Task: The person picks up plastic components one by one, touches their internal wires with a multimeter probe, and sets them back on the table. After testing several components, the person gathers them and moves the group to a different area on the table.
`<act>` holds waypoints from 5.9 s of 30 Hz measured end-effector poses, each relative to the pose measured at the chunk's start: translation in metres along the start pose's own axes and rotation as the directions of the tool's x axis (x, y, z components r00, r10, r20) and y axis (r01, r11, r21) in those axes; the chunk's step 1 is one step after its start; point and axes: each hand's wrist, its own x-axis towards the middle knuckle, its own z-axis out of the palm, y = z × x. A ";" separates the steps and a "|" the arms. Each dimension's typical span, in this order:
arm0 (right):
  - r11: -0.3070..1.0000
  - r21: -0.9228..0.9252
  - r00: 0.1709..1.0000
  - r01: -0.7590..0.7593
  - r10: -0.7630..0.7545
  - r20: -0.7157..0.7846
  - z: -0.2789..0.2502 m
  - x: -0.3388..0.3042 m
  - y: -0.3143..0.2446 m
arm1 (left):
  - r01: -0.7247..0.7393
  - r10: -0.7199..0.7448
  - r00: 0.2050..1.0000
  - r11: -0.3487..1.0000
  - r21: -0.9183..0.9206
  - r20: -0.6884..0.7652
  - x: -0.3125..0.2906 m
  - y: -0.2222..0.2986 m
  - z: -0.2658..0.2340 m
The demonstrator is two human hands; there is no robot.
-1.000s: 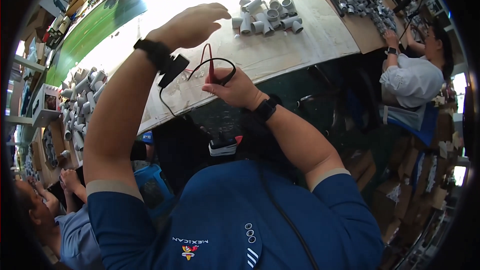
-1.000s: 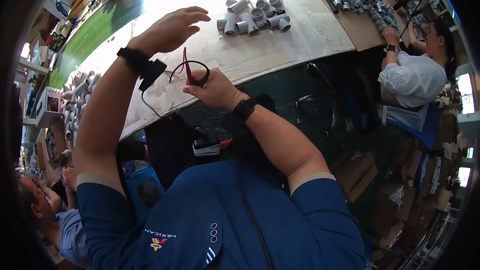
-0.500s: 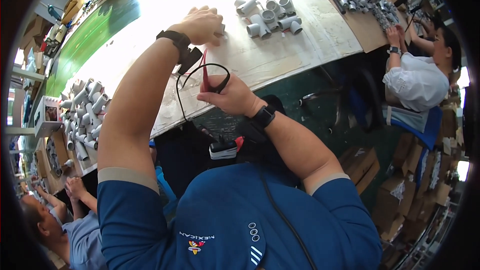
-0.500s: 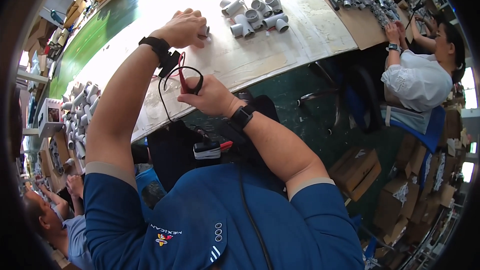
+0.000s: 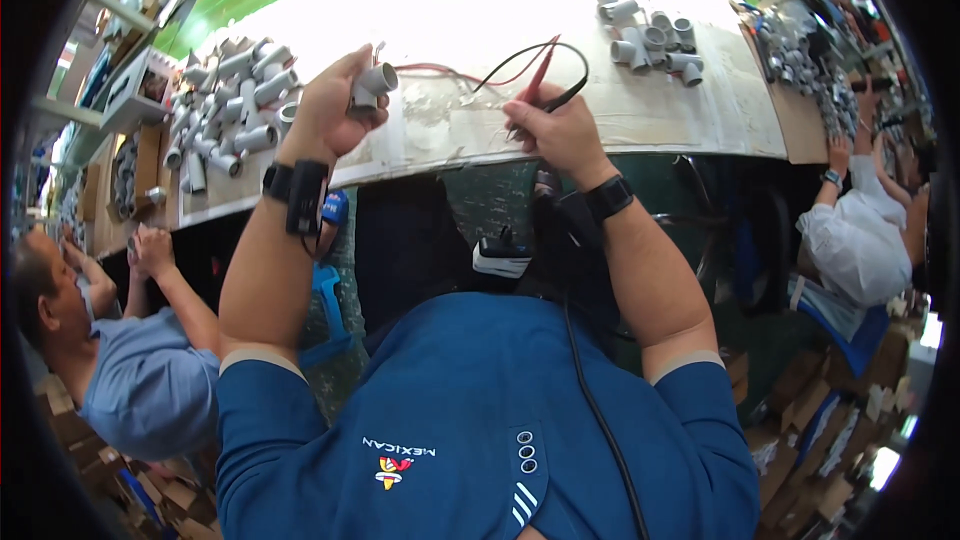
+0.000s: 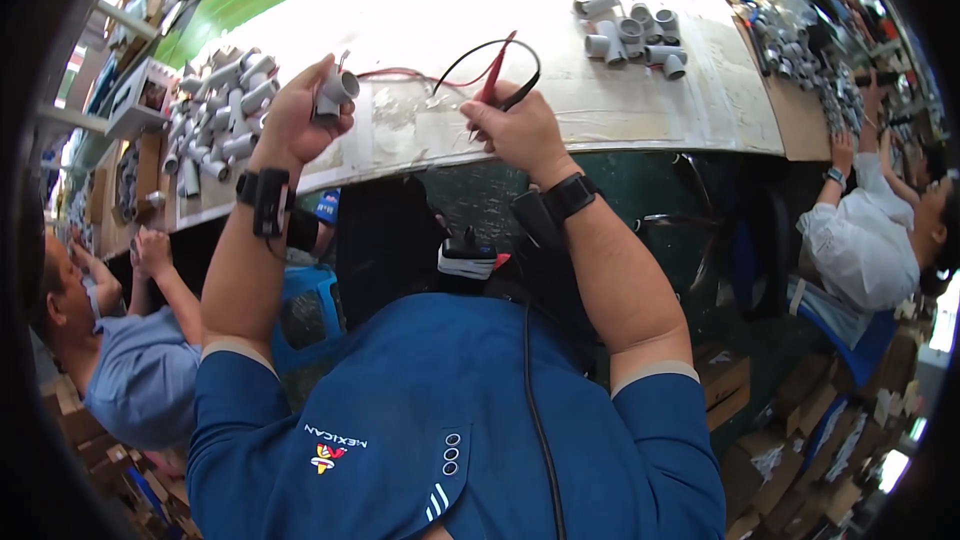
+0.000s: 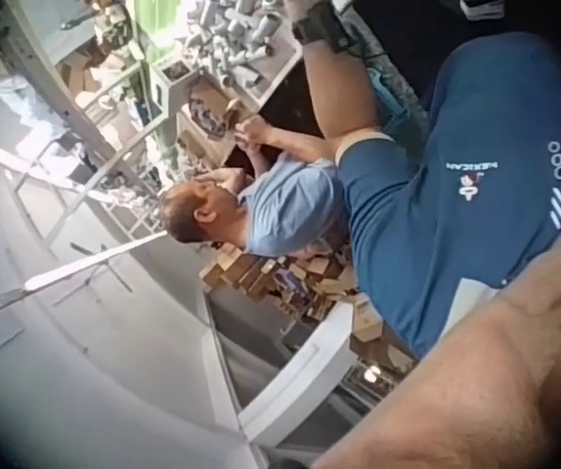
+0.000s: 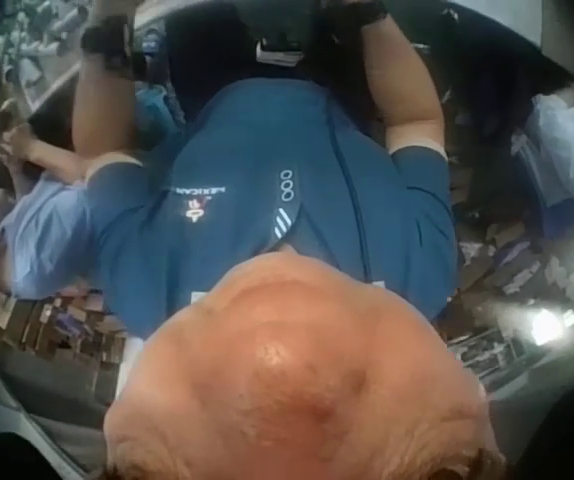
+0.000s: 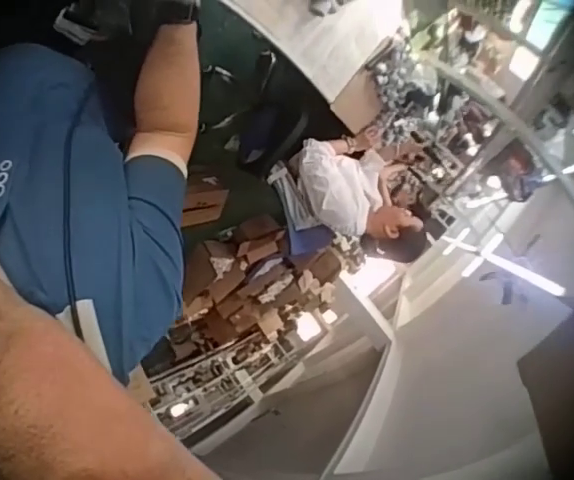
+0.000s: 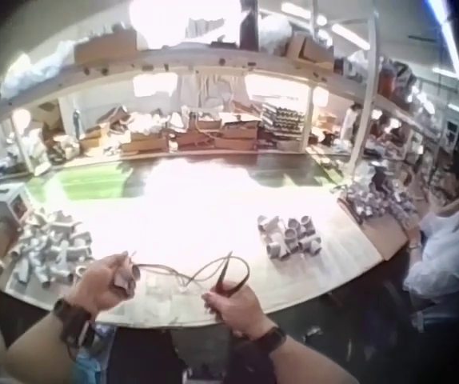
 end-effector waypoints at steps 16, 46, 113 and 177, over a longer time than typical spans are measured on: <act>0.995 0.057 0.993 0.079 -0.084 0.082 0.104 0.008 -0.004 | -0.295 0.757 0.616 -0.037 0.955 0.220 -0.100 -0.143 0.003; 0.905 -0.265 0.942 0.334 -0.311 0.124 0.116 0.004 0.015 | -0.329 0.795 0.506 -0.180 0.927 0.334 -0.090 -0.160 -0.009; 0.922 -0.175 0.937 0.345 -0.328 0.116 0.122 -0.002 0.017 | -0.377 0.717 0.558 -0.229 0.897 0.417 -0.099 -0.143 -0.014; 0.979 -0.071 0.970 -0.189 0.198 0.140 -0.090 -0.007 -0.008 | -0.475 0.141 0.820 -0.373 0.797 0.555 0.041 -0.025 0.086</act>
